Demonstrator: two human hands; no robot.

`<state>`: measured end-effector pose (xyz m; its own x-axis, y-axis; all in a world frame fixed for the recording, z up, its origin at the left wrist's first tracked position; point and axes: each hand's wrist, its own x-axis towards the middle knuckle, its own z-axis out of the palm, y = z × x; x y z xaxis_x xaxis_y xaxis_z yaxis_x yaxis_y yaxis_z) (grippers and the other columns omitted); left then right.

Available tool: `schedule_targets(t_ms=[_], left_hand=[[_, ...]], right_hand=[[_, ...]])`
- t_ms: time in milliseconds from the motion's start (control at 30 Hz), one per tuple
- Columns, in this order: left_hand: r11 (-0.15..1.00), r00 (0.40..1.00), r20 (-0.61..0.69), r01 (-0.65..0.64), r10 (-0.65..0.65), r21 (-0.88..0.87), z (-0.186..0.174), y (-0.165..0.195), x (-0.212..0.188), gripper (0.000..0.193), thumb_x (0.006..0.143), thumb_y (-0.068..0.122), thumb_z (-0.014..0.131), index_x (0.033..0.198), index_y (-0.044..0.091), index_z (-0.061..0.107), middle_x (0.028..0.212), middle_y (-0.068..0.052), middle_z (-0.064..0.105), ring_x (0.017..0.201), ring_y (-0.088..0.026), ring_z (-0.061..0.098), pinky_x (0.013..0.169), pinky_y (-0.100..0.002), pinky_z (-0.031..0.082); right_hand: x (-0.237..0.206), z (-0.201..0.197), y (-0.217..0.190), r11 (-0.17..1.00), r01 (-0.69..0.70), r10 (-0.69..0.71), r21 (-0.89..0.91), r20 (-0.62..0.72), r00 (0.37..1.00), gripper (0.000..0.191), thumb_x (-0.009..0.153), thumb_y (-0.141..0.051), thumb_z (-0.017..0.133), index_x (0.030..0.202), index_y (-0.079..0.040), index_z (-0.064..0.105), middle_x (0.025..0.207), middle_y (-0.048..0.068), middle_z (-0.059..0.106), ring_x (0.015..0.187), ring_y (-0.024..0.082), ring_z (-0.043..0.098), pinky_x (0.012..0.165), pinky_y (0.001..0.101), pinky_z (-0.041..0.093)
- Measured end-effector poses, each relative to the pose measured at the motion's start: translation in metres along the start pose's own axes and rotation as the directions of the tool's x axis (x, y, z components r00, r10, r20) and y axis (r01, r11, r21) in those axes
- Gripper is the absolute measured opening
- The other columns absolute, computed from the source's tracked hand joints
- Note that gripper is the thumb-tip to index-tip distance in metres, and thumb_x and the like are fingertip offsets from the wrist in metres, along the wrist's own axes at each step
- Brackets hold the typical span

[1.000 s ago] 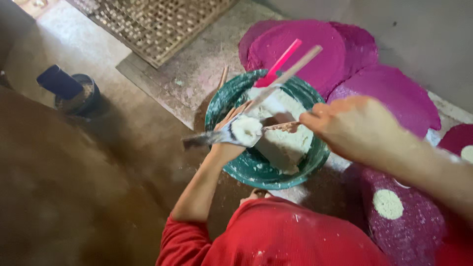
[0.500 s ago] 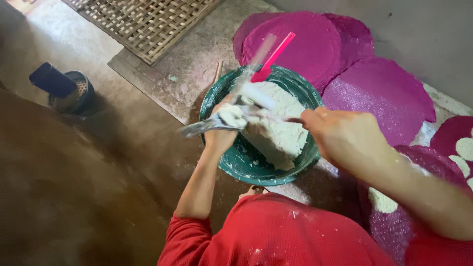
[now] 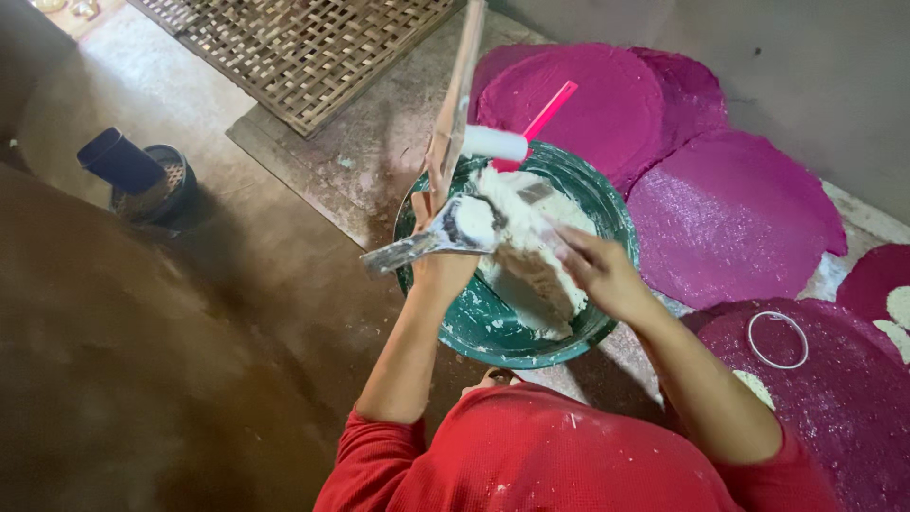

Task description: The person scoops white dough from a green basin into a handheld metal press and squeezes it to extrude round dough discs onto pink fabric mats. They arrange the discs, cover a filled mat with a pink cloth, and place a woven basket over it while continuing to press more discs.

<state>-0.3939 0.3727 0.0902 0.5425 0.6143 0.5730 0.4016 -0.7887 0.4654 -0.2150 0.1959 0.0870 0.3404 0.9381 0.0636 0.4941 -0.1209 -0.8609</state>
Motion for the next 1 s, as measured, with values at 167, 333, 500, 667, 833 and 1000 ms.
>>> schedule_targets(t_ms=[167,333,500,667,833,1000], left_hand=[[0.978,0.978,0.027,0.206,-0.205,-0.045,0.024,-0.006,0.002,0.089,0.084,0.026,0.074,0.156,-0.007,0.033,0.141,-0.029,0.045,0.108,-0.044,0.055,0.091,-0.051,0.051],[0.988,0.99,-0.121,0.084,-0.069,0.13,0.035,-0.069,0.015,0.069,0.073,0.031,0.08,0.132,-0.001,0.06,0.121,-0.025,0.063,0.11,-0.041,0.064,0.091,-0.053,0.053],[0.394,0.792,0.287,0.539,-0.539,-0.745,0.055,-0.067,0.003,0.041,0.081,0.011,0.065,0.12,-0.003,0.065,0.092,-0.011,0.065,0.069,-0.027,0.061,0.056,-0.045,0.049],[-0.436,0.607,0.754,0.766,0.251,-0.471,0.093,0.042,-0.072,0.049,0.08,-0.002,0.068,0.128,-0.005,0.062,0.106,-0.016,0.067,0.091,-0.025,0.068,0.077,-0.036,0.056],[-0.083,0.583,0.688,0.786,0.432,-0.613,0.085,0.134,-0.086,0.045,0.084,0.0,0.071,0.128,0.0,0.062,0.116,-0.01,0.068,0.107,-0.022,0.066,0.092,-0.038,0.056],[0.798,0.533,0.727,0.149,0.433,-0.584,0.041,0.184,-0.053,0.041,0.078,0.034,0.083,0.107,0.01,0.067,0.096,-0.009,0.073,0.086,-0.021,0.073,0.079,-0.037,0.058]], right_hand=[[0.003,0.027,0.013,0.979,-0.06,0.054,-0.196,-0.036,0.998,0.051,0.099,-0.01,0.061,0.15,-0.015,0.055,0.068,0.015,0.064,0.055,0.018,0.054,0.057,0.0326,0.049],[-0.015,0.036,0.036,0.998,0.005,0.001,-0.066,0.104,0.995,0.048,0.1,-0.013,0.06,0.148,-0.015,0.058,0.083,0.014,0.073,0.068,0.016,0.067,0.062,0.0299,0.054],[0.011,-0.005,0.041,0.971,-0.031,0.053,-0.236,0.087,0.995,0.055,0.104,-0.019,0.053,0.157,-0.011,0.042,0.124,0.026,0.065,0.109,0.033,0.06,0.092,0.043,0.052],[-0.014,-0.045,0.007,0.621,0.497,-0.393,0.606,-0.307,0.867,0.081,0.101,-0.03,0.06,0.165,0.003,0.024,0.166,0.023,0.034,0.149,0.034,0.039,0.122,0.0476,0.039],[-0.115,-0.109,-0.027,0.464,0.484,-0.26,0.742,-0.408,0.875,0.08,0.098,-0.036,0.068,0.162,-0.011,0.027,0.16,0.022,0.045,0.127,0.042,0.061,0.096,0.0533,0.057],[-0.196,-0.153,-0.026,0.717,0.697,-0.682,-0.007,-0.214,0.699,0.064,0.123,-0.025,0.05,0.169,-0.042,0.011,0.165,0.027,0.037,0.138,0.044,0.061,0.109,0.0452,0.062]])
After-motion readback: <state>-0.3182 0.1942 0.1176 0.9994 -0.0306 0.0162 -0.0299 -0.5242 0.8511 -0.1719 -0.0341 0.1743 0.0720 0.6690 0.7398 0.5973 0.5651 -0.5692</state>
